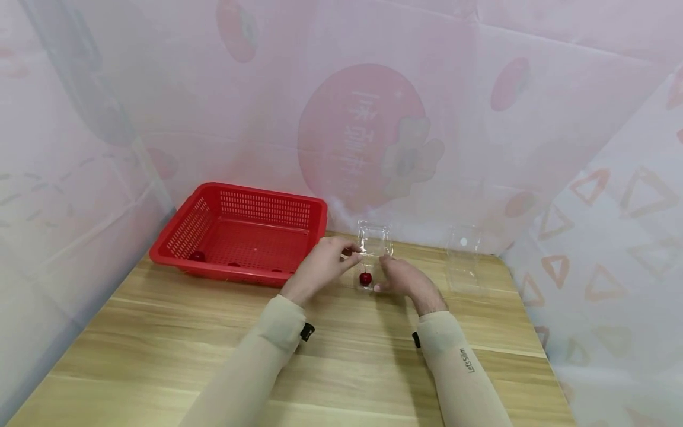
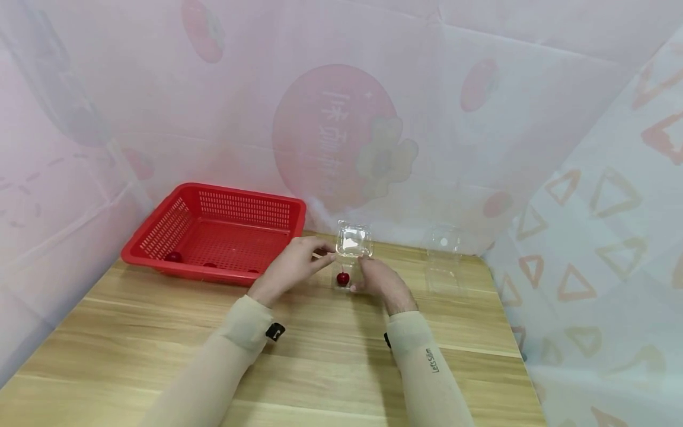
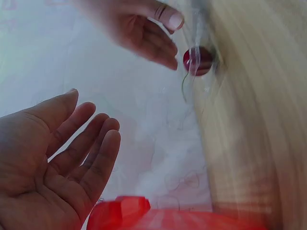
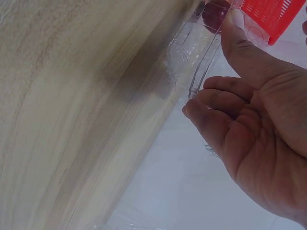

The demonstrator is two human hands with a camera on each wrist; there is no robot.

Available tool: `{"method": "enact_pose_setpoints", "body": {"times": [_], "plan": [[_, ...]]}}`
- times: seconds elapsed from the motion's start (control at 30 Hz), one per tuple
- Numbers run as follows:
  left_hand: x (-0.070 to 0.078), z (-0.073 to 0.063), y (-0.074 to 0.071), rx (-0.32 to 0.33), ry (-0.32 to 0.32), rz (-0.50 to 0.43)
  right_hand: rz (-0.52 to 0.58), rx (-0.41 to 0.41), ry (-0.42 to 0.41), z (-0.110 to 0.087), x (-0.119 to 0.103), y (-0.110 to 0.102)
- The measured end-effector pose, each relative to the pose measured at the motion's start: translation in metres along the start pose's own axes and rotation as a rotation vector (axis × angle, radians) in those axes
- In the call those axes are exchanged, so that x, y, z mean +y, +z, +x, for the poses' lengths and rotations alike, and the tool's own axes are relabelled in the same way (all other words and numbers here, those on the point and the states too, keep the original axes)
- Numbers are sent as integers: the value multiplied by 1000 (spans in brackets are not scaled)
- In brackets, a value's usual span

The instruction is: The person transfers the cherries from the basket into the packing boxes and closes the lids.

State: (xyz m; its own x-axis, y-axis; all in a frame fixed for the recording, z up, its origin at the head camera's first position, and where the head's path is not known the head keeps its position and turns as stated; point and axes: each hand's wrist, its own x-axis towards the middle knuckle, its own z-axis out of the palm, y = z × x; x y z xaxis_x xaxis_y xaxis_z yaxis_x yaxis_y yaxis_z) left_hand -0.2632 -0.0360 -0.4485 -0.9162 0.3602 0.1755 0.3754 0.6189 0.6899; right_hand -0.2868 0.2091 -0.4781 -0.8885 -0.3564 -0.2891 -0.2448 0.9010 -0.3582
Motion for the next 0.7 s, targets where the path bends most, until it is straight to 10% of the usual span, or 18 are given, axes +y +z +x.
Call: {"method": "enact_pose_setpoints", "body": {"times": [0.7], "plan": [[-40, -21, -77, 36, -85, 0, 22, 6, 16, -4, -4, 0]]}}
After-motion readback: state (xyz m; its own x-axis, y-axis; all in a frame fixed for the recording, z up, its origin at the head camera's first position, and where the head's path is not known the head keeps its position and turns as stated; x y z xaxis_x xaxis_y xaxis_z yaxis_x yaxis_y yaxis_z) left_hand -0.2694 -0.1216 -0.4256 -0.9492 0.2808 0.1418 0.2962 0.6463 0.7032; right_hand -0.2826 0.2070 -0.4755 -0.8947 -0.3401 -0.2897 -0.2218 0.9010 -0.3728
